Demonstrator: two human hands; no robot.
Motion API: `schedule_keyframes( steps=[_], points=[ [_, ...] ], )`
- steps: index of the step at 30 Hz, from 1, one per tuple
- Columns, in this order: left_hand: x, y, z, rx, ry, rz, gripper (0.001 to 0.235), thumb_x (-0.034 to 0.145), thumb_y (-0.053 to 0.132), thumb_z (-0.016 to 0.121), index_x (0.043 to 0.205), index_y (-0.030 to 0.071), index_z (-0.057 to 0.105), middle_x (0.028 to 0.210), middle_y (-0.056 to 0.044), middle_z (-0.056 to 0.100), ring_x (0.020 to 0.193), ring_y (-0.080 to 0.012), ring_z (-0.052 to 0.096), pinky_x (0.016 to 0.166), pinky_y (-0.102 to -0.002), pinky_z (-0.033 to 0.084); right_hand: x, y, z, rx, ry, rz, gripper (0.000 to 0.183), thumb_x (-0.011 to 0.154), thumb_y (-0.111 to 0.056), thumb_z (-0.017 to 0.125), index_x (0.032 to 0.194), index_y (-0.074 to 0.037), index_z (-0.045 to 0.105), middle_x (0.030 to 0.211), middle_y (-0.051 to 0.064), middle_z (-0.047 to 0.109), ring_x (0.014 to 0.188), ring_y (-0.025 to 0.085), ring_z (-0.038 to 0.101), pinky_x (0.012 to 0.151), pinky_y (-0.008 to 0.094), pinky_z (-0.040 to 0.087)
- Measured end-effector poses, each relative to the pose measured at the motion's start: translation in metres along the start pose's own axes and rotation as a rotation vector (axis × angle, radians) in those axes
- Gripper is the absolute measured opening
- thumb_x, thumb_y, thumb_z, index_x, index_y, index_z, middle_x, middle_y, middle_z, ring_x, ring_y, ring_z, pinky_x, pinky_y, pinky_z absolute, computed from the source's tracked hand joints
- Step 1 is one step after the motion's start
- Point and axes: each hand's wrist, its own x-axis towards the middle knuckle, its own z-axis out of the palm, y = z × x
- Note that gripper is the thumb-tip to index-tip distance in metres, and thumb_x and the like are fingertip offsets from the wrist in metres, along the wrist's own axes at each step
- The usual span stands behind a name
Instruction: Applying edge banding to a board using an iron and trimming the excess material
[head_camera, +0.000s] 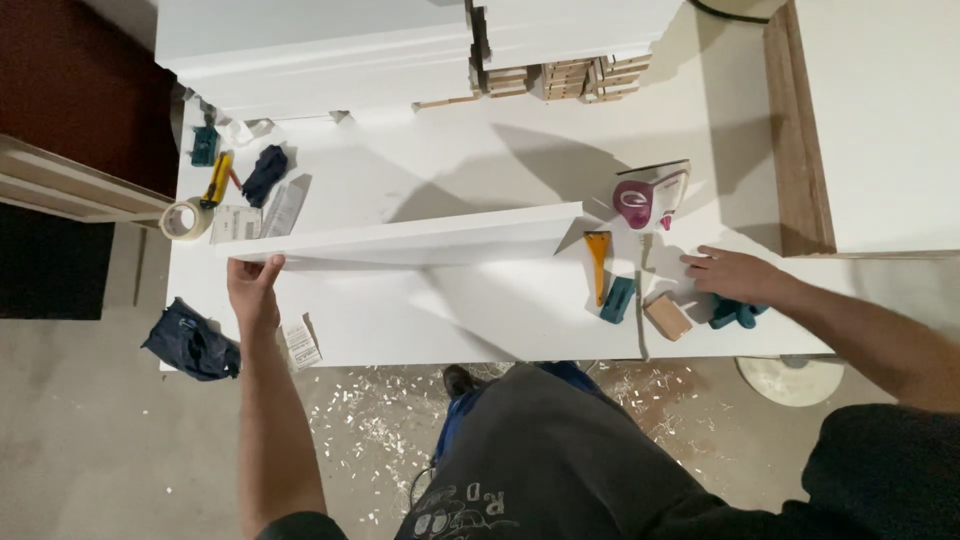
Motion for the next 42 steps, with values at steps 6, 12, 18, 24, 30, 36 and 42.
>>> schedule_keyframes(
  steps=[6,12,18,24,30,36,42],
  points=[
    [0.009,-0.001,-0.014,0.053,-0.045,-0.101,0.051,0.091,0.011,0.074,0.135,0.0,0.051,0.135,-0.017,0.063,0.123,-0.0232,0.061,0.105,-0.035,0.051,-0.021,0.041,0.021,0.216,-0.196,0.105,0.029,0.082,0.003,0.064,0.091,-0.024,0.059,0.102,-0.005,0.061,0.106,0.017,0.054,0.099,0.034,0.045],
    [0.014,-0.024,-0.026,0.094,-0.08,-0.115,0.026,0.096,0.014,0.075,0.113,0.008,0.056,0.102,-0.004,0.065,0.096,-0.011,0.059,0.085,-0.027,0.049,0.067,-0.022,-0.148,0.433,-0.137,0.101,0.041,0.083,-0.061,0.07,0.105,-0.03,0.056,0.089,-0.007,0.071,0.085,0.021,0.071,0.068,0.039,0.052],
    [0.032,-0.067,-0.043,-0.01,-0.124,-0.063,0.034,0.096,0.007,0.079,0.123,0.001,0.06,0.123,-0.02,0.068,0.124,-0.0349,0.061,0.107,-0.054,0.048,0.246,-0.098,-0.35,0.248,0.839,-0.066,0.05,0.086,-0.062,0.067,0.115,-0.022,0.058,0.103,0.0,0.052,0.09,0.023,0.061,0.078,0.038,0.053],
    [0.035,-0.082,-0.05,0.379,-0.209,-0.096,0.034,0.091,0.037,0.086,0.096,0.011,0.065,0.088,-0.01,0.069,0.089,-0.029,0.07,0.081,-0.046,0.054,0.367,-0.124,-0.472,0.252,1.123,-0.051,0.036,0.086,-0.041,0.072,0.099,-0.01,0.058,0.09,0.005,0.046,0.085,0.029,0.056,0.078,0.039,0.05],
    [0.036,-0.098,-0.047,0.013,-0.321,0.068,0.014,0.093,0.003,0.076,0.097,0.007,0.063,0.086,-0.005,0.063,0.092,-0.0185,0.06,0.091,-0.041,0.054,0.423,-0.138,-0.51,0.127,1.215,-0.009,0.035,0.093,-0.044,0.066,0.096,-0.011,0.056,0.085,0.004,0.044,0.087,0.027,0.054,0.075,0.038,0.047],
    [0.045,-0.101,-0.051,-0.613,-0.281,-0.457,0.018,0.093,0.021,0.059,0.103,0.009,0.07,0.091,-0.004,0.063,0.088,-0.0224,0.059,0.09,-0.039,0.046,0.435,-0.143,-0.527,0.164,1.226,0.013,0.034,0.096,-0.043,0.061,0.093,-0.009,0.055,0.087,0.006,0.046,0.083,0.028,0.053,0.073,0.038,0.047],
    [0.045,-0.103,-0.05,-0.38,-0.293,-0.345,0.016,0.085,0.01,0.061,0.098,0.011,0.071,0.088,-0.006,0.066,0.089,-0.0249,0.063,0.086,-0.039,0.045,0.446,-0.141,-0.524,0.142,1.241,0.043,0.031,0.097,-0.04,0.062,0.096,-0.009,0.057,0.084,0.003,0.041,0.081,0.026,0.051,0.071,0.038,0.046]
  ],
)
